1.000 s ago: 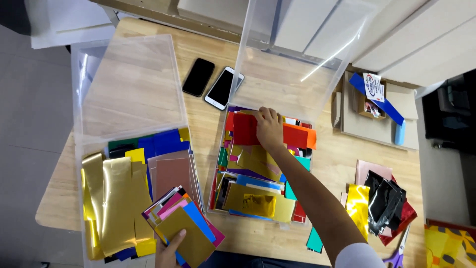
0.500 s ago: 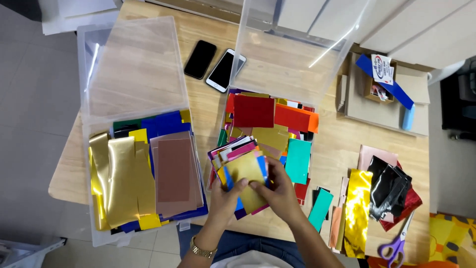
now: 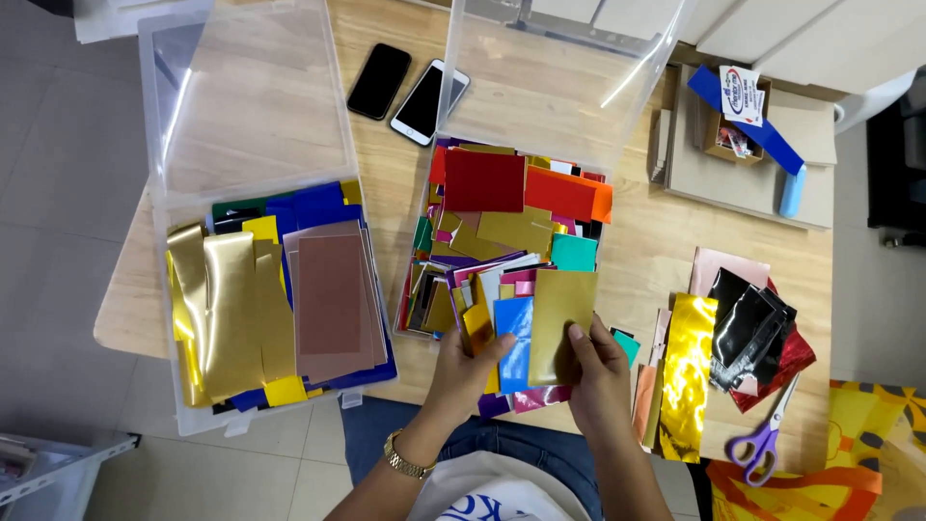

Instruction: Organizing and sorting various colored foil sheets into different piles and containers on a wooden table.

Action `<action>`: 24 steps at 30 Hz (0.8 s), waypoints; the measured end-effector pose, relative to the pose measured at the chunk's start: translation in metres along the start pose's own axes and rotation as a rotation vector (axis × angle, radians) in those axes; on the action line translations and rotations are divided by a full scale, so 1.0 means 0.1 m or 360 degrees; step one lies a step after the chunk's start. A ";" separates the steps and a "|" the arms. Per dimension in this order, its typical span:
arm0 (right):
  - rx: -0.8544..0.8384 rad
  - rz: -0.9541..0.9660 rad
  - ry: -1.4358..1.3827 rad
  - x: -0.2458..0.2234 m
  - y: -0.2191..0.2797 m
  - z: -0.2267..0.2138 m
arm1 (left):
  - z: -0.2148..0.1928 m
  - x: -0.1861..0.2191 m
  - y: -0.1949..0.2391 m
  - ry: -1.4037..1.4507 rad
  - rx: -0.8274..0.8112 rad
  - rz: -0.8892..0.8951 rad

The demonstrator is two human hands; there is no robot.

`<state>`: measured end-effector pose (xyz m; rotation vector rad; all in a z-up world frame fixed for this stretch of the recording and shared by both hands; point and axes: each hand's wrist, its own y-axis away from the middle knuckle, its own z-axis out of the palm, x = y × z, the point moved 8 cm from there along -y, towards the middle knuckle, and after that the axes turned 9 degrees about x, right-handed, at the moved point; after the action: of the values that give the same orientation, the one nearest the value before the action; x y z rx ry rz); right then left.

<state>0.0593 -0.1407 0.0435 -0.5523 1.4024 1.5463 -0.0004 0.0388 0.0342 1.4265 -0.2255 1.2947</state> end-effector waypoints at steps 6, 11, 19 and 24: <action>0.0396 0.0000 -0.0229 0.00 0.00 -0.31 | 0.03 -0.11 0.10 0.0069 0.0046 -0.0076; 0.0411 -0.0335 -0.0177 -0.39 -0.65 -0.34 | -0.21 -0.08 -0.03 0.0275 0.0094 0.0104; 0.0547 -0.1234 0.1085 -0.43 -2.55 0.10 | -0.78 0.06 0.02 0.0478 0.0558 -0.0231; 0.0803 -0.1492 0.1746 -0.24 -2.75 0.13 | -0.96 -0.09 -0.05 0.0528 0.0749 -0.0351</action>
<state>0.3084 -0.1641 -0.0741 -1.5650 1.7814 0.0328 -0.0540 0.1114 0.0010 1.5398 0.4752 1.4297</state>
